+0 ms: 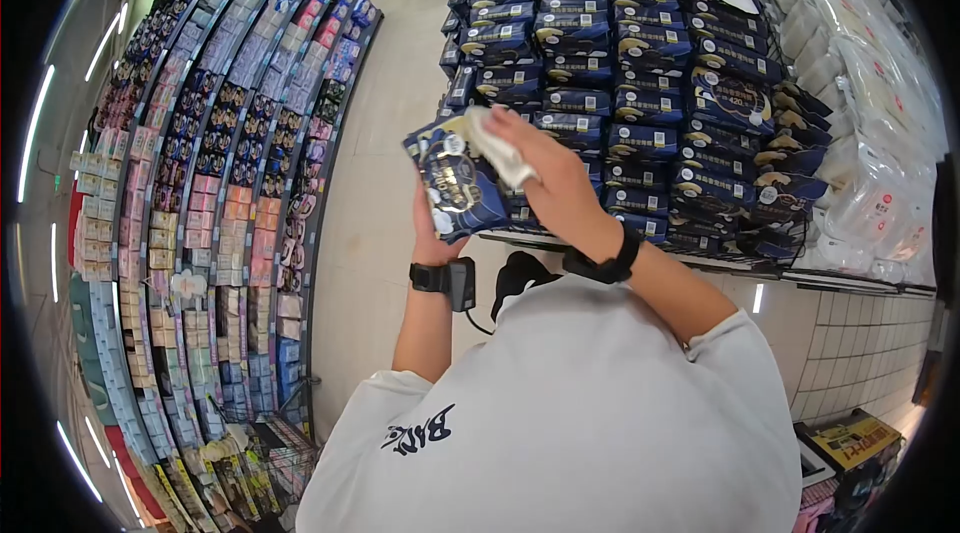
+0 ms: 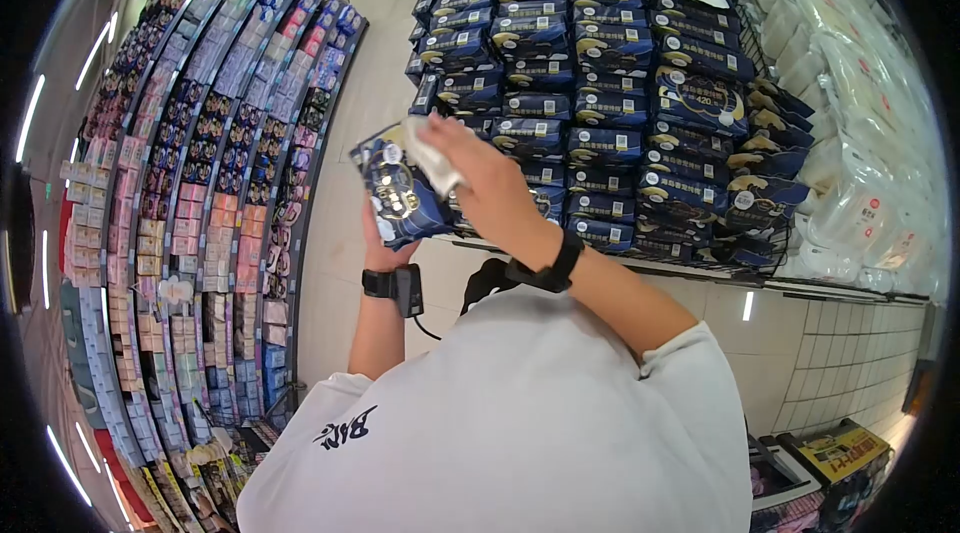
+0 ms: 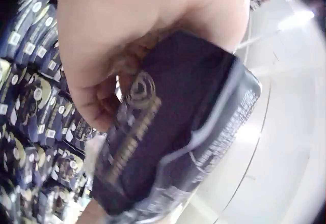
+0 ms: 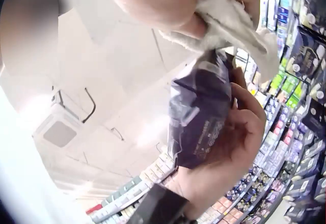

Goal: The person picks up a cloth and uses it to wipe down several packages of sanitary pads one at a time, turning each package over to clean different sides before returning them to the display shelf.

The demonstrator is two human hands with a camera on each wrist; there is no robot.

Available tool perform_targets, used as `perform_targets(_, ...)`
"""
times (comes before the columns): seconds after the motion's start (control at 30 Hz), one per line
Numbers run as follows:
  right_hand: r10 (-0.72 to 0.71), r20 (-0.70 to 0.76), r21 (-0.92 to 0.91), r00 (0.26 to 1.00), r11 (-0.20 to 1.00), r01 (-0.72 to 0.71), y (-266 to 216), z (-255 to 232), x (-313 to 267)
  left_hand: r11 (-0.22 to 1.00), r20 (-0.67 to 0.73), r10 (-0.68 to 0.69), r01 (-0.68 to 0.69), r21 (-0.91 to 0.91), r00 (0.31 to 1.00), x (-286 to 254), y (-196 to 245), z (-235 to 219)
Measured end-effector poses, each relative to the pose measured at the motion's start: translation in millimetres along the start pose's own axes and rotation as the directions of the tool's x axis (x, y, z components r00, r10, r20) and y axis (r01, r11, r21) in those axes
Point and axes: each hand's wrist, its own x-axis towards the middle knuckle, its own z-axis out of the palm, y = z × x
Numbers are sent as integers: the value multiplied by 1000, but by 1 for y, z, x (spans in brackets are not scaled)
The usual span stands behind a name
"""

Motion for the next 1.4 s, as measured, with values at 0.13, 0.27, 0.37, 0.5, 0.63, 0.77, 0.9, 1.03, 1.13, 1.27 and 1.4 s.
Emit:
perform_targets(0.13, 112, -34, 35, 993, 993, -111, 18, 11, -2, 945, -292, 65, 35, 324, 954, 22, -13, 16)
perform_targets(0.27, -24, 62, 51, 998, 998, 21, 20, 19, -6, 917, -245, 81, 24, 398, 966, 17, -6, 24)
perform_targets(0.37, -45, 78, 113, 996, 993, 36, 27, 18, 1, 905, -265, 96, 27, 425, 959, 24, -13, 17)
perform_targets(0.5, -81, 158, 128, 984, 990, 60, 14, -8, -10, 937, -286, 162, -57, 344, 945, 33, -1, 32)
perform_targets(0.63, -91, 207, -27, 974, 995, 99, 3, -31, -17, 952, -295, 107, -12, 307, 950, 40, -3, 47)
perform_targets(0.77, 18, -72, -49, 997, 999, -21, 2, -30, -17, 994, -316, 93, -70, 83, 944, 53, -31, 62)
perform_targets(0.9, 569, -30, 608, 822, 663, -437, 2, -27, -30, 977, -305, 186, -142, 158, 934, 60, -43, 57)
perform_targets(1.03, 711, 57, 765, 701, 420, -489, 33, -28, -38, 827, -217, 446, -308, 470, 868, 60, -60, 52)
perform_targets(1.13, 741, -18, 768, 672, 441, -465, 45, -35, -35, 459, -51, 563, -261, 849, 825, 59, -56, 31)
perform_targets(1.27, 762, -82, 675, 642, 517, -527, 53, -34, -36, 405, -115, 231, 12, 914, 966, 43, -50, 25)
perform_targets(1.4, 618, -84, 651, 781, 628, -427, 63, -31, -38, 355, -47, 190, -24, 934, 981, 37, -54, 12)
